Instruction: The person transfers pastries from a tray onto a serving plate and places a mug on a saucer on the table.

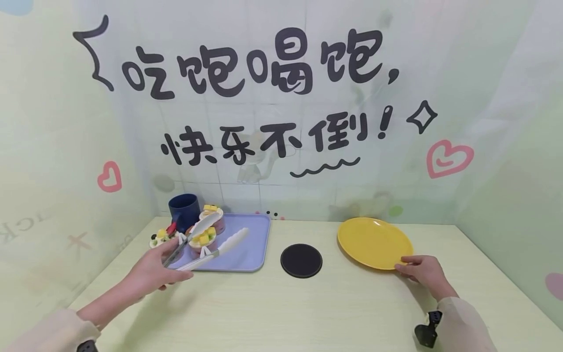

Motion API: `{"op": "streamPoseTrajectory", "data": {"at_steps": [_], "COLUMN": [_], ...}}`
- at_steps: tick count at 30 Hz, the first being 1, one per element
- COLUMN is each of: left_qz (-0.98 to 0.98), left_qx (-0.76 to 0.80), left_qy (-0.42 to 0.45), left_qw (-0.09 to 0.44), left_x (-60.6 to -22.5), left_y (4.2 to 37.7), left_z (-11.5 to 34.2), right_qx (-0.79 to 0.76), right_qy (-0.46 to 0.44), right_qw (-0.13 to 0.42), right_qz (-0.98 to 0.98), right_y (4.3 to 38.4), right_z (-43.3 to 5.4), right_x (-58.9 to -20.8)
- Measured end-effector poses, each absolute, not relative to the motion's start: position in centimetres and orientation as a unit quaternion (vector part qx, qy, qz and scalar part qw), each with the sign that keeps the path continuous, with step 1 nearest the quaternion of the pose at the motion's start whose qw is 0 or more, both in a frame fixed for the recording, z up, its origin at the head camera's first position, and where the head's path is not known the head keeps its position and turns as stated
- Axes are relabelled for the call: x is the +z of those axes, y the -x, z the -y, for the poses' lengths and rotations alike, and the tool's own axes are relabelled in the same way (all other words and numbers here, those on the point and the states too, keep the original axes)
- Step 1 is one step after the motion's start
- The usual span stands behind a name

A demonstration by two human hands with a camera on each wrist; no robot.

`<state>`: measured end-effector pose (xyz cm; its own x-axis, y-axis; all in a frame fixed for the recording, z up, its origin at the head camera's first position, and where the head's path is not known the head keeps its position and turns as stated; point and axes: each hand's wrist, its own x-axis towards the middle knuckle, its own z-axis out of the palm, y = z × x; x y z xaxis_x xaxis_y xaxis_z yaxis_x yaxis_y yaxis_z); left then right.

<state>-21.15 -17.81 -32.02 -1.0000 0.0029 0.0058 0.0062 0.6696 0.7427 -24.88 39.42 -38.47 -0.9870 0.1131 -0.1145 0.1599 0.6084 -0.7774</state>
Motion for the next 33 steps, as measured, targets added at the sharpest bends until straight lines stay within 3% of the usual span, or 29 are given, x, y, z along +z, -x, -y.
{"op": "streamPoseTrajectory", "data": {"at_steps": [13, 33], "left_qz": [0.917, 0.916], "left_qx": [-0.398, -0.398], "left_qy": [-0.001, -0.04], "left_qw": [0.015, -0.009], "left_x": [-31.7, -32.3], "left_y": [21.4, 21.7], "left_z": [19.8, 21.0], "right_qx": [-0.439, -0.444], "right_qy": [-0.074, -0.083], "right_qw": [0.019, 0.029], "right_qz": [-0.895, -0.891], "right_y": [24.8, 25.1], "right_z": [-39.6, -39.5], "right_x": [-38.6, -38.7]}}
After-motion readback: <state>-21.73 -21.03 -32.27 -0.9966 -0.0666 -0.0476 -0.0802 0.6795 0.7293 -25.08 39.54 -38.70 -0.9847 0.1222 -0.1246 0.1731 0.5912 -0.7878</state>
